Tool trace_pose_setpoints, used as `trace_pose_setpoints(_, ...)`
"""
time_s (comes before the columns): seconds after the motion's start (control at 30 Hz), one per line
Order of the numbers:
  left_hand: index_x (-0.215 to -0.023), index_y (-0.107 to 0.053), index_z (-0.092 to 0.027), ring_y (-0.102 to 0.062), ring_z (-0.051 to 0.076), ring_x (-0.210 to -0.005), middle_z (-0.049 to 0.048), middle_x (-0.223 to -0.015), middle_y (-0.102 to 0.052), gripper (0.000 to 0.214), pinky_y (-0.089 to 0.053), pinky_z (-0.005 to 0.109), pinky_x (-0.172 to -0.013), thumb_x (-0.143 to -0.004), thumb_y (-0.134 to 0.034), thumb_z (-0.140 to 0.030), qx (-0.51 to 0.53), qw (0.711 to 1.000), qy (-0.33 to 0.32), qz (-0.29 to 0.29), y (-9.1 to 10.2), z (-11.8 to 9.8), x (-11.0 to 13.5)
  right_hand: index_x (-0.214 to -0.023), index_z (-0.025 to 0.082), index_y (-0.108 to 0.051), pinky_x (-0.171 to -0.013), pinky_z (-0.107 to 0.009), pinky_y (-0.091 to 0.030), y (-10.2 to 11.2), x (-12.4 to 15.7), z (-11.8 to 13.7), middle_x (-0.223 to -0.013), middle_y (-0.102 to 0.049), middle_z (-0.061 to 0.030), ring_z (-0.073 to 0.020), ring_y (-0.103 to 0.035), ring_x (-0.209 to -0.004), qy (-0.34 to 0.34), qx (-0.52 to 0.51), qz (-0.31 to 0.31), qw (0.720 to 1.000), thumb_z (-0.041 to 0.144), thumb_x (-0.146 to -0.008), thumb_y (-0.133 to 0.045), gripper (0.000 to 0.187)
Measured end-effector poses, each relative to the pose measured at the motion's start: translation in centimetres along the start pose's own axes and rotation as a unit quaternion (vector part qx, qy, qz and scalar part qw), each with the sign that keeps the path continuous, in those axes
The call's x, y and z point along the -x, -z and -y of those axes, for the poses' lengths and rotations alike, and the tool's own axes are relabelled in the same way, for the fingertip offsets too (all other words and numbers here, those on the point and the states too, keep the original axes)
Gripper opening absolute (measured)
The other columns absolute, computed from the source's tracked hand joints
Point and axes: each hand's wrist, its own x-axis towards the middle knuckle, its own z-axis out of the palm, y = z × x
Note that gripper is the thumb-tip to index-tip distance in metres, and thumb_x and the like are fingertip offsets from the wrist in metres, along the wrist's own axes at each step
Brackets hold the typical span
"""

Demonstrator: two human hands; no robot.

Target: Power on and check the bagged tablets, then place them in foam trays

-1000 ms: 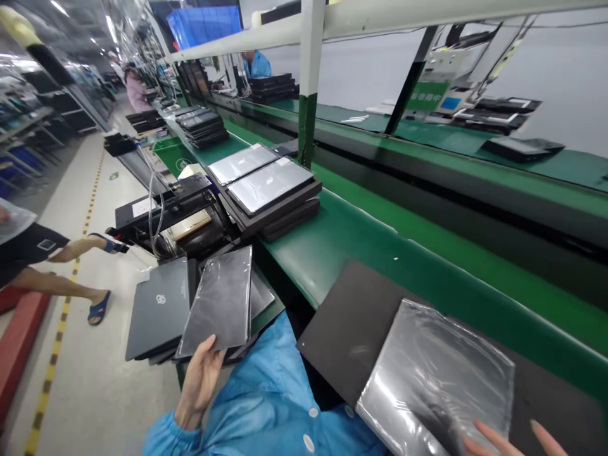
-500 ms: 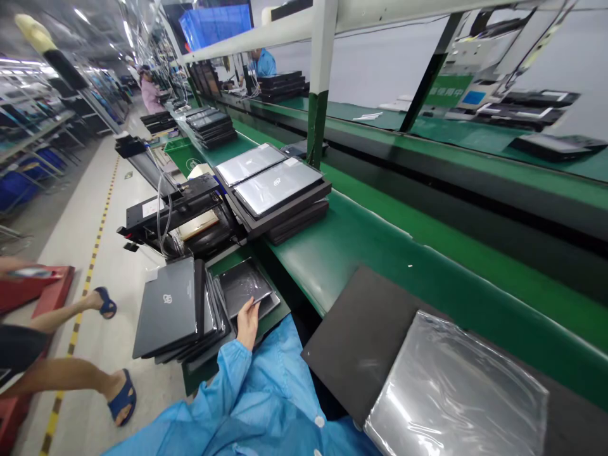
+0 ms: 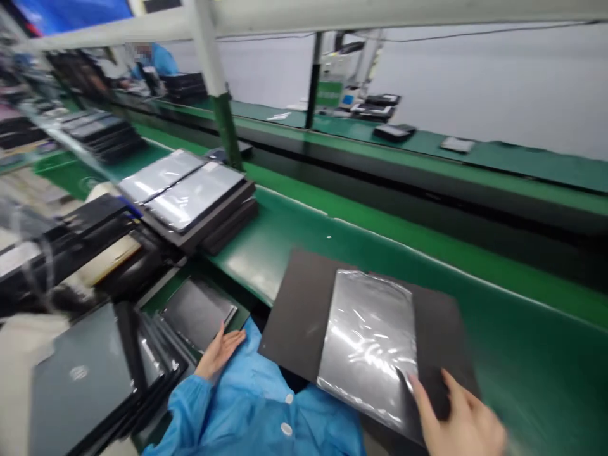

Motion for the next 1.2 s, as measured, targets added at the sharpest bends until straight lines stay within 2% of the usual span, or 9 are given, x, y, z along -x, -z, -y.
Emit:
trace_pose_setpoints(0.1, -0.065, -0.068, -0.015, -0.071, 0.024, -0.058, 0.0112, -0.066, -0.071, 0.046, -0.056, 0.026, -0.049, -0.086, -0.08, -0.054, -0.063, 0.998, -0.02, 0.012, -0.8, -3.3, 1.6, -0.124, 0.0, -0.068, -0.092, -0.064, -0.053, -0.6, -0.5, 0.1, -0.103, -0.065, -0.0272, -0.0465, -0.066, -0.091, -0.033, -0.008, 0.011, 0.999, 0.106, -0.076, -0.029, 0.123)
trace_pose_setpoints(0.17, -0.063, -0.063, -0.017, -0.061, 0.017, -0.052, 0.0052, -0.059, -0.064, 0.05, -0.05, 0.022, -0.05, -0.089, -0.074, -0.058, -0.119, 0.983, -0.137, -0.026, -2.9, -6.4, 3.0, -0.124, 0.003, -0.068, -0.091, -0.058, -0.056, -1.0, -1.4, 0.9, -0.105, -0.064, -0.0241, -0.0398, -0.067, -0.089, -0.053, -0.044, 0.028, 0.997, 0.107, -0.073, -0.034, 0.121)
trace_pose_setpoints(0.23, -0.073, -0.066, -0.019, -0.067, 0.021, -0.07, 0.0058, -0.072, -0.069, 0.046, -0.056, 0.028, -0.07, -0.1, -0.058, -0.056, -0.248, 0.909, -0.335, -0.03, -6.7, -9.1, 4.7, -0.122, 0.008, -0.068, -0.092, -0.056, -0.055, -1.3, -2.4, 2.1, -0.108, -0.063, -0.0224, -0.0387, -0.066, -0.092, -0.07, -0.064, 0.044, 0.995, 0.108, -0.07, -0.039, 0.117)
trace_pose_setpoints(0.3, -0.115, -0.071, -0.02, -0.069, 0.032, -0.113, 0.0127, -0.117, -0.075, 0.038, -0.053, 0.047, -0.102, -0.104, -0.051, -0.051, -0.38, 0.803, -0.454, 0.069, -12.0, -10.1, 6.3, -0.116, 0.012, -0.068, -0.09, -0.056, -0.054, -1.4, -3.5, 3.2, -0.107, -0.064, -0.021, -0.04, -0.065, -0.094, -0.094, -0.079, 0.062, 0.991, 0.106, -0.066, -0.045, 0.109)
trace_pose_setpoints(0.43, -0.162, -0.028, -0.01, -0.032, 0.04, -0.155, 0.023, -0.163, -0.041, 0.07, -0.024, 0.07, -0.125, -0.106, -0.05, -0.046, -0.484, 0.646, -0.543, 0.232, -21.2, -6.6, 7.8, -0.104, 0.017, -0.064, -0.084, -0.053, -0.052, -1.2, -5.1, 4.2, -0.097, -0.067, -0.0181, -0.0411, -0.065, -0.091, -0.139, -0.103, 0.064, 0.983, 0.099, -0.065, -0.055, 0.091)
trace_pose_setpoints(0.57, -0.163, -0.023, -0.014, -0.023, 0.037, -0.158, 0.0206, -0.168, -0.033, 0.072, -0.036, 0.062, -0.125, -0.104, -0.054, -0.04, -0.431, 0.734, -0.469, 0.235, -23.9, -2.9, 7.5, -0.087, 0.022, -0.059, -0.082, -0.052, -0.049, -1.6, -6.1, 4.1, -0.085, -0.067, -0.0144, -0.0402, -0.064, -0.086, -0.175, -0.137, 0.049, 0.974, 0.096, -0.066, -0.057, 0.076)
trace_pose_setpoints(0.73, -0.16, -0.024, -0.025, -0.042, 0.031, -0.151, 0.0156, -0.169, -0.034, 0.067, -0.045, 0.048, -0.121, -0.103, -0.056, -0.035, -0.191, 0.863, -0.34, 0.322, -23.5, -4.7, 8.8, -0.081, 0.025, -0.053, -0.076, -0.048, -0.054, -1.5, -5.9, 4.9, -0.079, -0.066, -0.0092, -0.0341, -0.065, -0.078, -0.197, -0.235, 0.04, 0.951, 0.094, -0.061, -0.064, 0.073)
trace_pose_setpoints(0.97, -0.166, -0.02, -0.035, -0.067, 0.035, -0.127, 0.0145, -0.161, -0.048, 0.086, -0.066, 0.04, -0.093, -0.098, -0.072, -0.035, -0.023, 0.877, -0.257, 0.405, -20.6, -10.3, 13.8, -0.128, 0.023, -0.06, -0.092, -0.039, -0.064, 4.8, -1.8, 9.1, -0.131, -0.07, -0.012, -0.0312, -0.069, -0.118, -0.121, -0.464, -0.005, 0.877, 0.062, -0.077, -0.083, 0.067)
trace_pose_setpoints(1.2, -0.167, -0.016, -0.041, -0.077, 0.022, -0.103, 0.0053, -0.137, -0.07, 0.084, -0.065, 0.028, -0.088, -0.103, -0.067, -0.024, -0.102, 0.815, -0.351, 0.45, -17.4, -13.7, 15.7, -0.124, 0.024, -0.069, -0.061, -0.029, -0.069, 7.6, 1.5, 11.1, -0.102, -0.079, -0.0059, -0.024, -0.077, -0.066, -0.077, -0.564, -0.064, 0.82, 0.028, -0.073, -0.097, 0.058)
